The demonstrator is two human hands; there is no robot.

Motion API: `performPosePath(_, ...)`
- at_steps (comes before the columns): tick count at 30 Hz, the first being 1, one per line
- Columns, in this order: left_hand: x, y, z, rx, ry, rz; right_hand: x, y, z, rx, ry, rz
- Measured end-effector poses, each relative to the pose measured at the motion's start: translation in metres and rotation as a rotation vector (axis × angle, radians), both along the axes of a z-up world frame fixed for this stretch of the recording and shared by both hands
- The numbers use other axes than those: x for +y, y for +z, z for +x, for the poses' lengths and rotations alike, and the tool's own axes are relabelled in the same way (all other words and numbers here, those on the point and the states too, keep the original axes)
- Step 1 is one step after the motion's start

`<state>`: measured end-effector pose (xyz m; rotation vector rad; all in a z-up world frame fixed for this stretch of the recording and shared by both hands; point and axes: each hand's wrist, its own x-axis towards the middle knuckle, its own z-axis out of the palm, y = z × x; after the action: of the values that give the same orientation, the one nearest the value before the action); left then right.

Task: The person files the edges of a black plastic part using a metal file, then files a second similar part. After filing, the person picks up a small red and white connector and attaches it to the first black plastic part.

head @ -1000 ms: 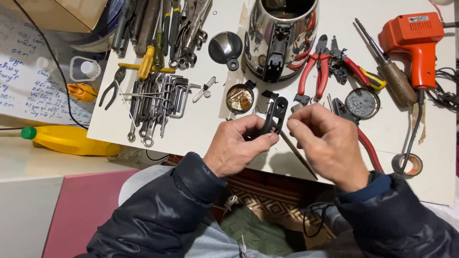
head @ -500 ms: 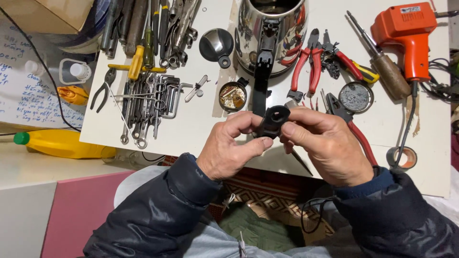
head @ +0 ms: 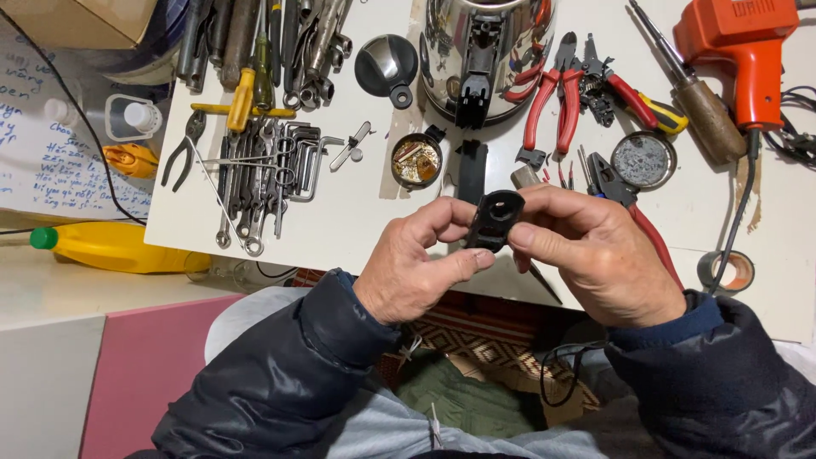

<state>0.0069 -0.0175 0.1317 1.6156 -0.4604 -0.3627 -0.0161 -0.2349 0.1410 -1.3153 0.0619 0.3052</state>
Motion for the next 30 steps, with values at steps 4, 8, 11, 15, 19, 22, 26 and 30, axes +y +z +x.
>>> performPosePath(4,0.003,0.0,0.003,0.053,-0.047,-0.039,-0.004,-0.004,0.0,0.077,0.016,0.074)
performPosePath(8,0.006,-0.002,0.005,0.201,-0.079,-0.117,-0.001,-0.006,0.0,0.091,0.039,0.037)
performPosePath(11,0.006,-0.009,0.006,0.311,-0.077,-0.195,0.004,-0.001,-0.002,0.061,0.027,0.026)
performPosePath(15,0.003,-0.01,0.007,0.454,-0.054,-0.302,0.009,0.008,-0.001,0.072,-0.017,-0.09)
performPosePath(19,-0.011,-0.005,0.004,0.425,0.112,-0.246,0.021,0.011,-0.009,-0.287,-0.225,-0.669)
performPosePath(22,-0.019,-0.004,0.002,0.239,0.275,-0.032,0.026,0.009,-0.014,-0.642,-0.177,-0.702)
performPosePath(26,-0.021,0.003,0.005,0.189,0.345,0.095,0.013,0.0,-0.009,-0.881,-0.085,-0.965)
performPosePath(30,-0.017,0.016,0.011,0.216,0.366,0.083,0.01,-0.003,-0.009,-0.811,-0.103,-0.832)
